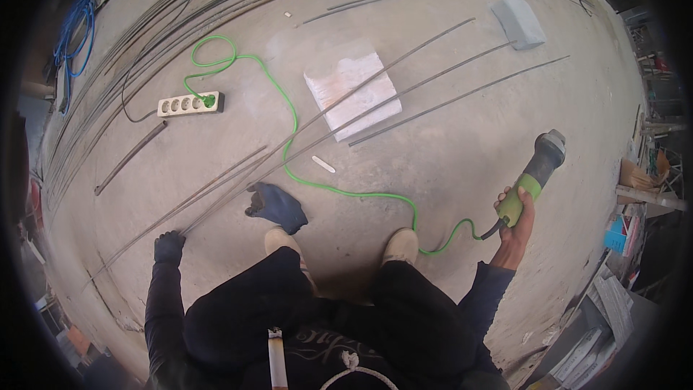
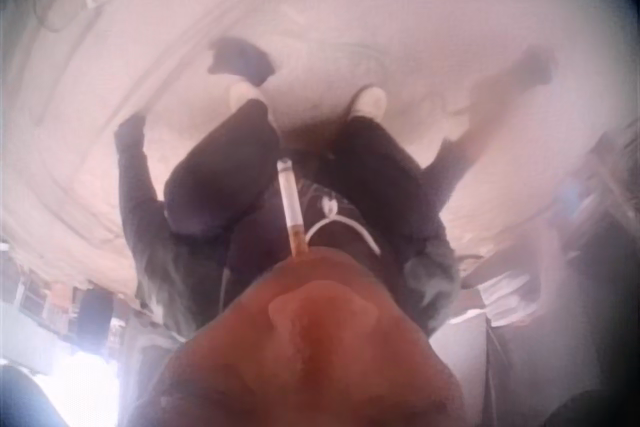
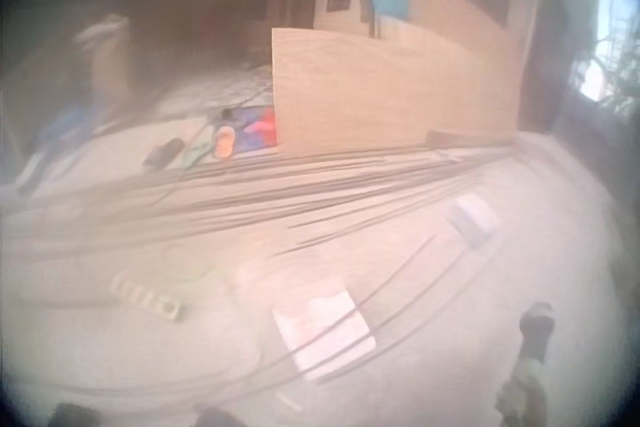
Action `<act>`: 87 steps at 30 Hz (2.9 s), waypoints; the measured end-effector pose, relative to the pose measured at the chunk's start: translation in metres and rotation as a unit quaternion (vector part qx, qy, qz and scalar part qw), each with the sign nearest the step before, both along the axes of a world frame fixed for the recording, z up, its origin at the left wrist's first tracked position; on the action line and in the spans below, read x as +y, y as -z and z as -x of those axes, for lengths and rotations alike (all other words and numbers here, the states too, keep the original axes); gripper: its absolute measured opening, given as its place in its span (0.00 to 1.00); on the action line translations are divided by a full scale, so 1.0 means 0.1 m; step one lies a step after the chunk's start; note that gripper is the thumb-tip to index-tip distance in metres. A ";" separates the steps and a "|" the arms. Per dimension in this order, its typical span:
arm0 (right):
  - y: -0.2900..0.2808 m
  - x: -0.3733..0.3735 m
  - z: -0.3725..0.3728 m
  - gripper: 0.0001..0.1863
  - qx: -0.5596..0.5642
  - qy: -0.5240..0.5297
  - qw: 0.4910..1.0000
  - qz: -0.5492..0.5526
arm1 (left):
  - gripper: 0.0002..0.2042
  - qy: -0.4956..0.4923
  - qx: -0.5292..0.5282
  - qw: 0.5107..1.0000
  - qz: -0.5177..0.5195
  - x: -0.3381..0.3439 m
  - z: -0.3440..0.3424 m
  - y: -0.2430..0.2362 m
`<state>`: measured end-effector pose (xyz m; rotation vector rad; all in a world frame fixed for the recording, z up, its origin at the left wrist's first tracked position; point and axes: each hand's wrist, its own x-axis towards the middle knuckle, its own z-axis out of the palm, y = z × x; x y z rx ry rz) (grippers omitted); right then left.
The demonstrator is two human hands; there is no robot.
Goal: The person measures and marks metal rods with a white marker, then uses a green angle grinder to cut the rods at the marked points. The person handles the rods one at a time, repositioning them on a white block before each cut.
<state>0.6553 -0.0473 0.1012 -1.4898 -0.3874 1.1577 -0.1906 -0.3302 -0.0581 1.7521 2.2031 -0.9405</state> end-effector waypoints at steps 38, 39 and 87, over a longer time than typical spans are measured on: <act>0.27 -0.18 -0.39 0.23 0.022 -0.013 1.000 0.003 | 0.47 -0.043 -0.338 0.938 -0.067 3.88 -3.86 -0.98; 0.26 -0.16 -0.42 0.22 0.022 -0.016 1.000 0.006 | 0.47 -0.070 -0.351 0.933 -0.031 3.89 -3.80 -0.93; 0.32 -0.06 -0.42 0.22 0.059 -0.094 0.994 -0.005 | 0.26 -0.055 -0.531 0.841 -0.091 3.78 -3.68 -0.87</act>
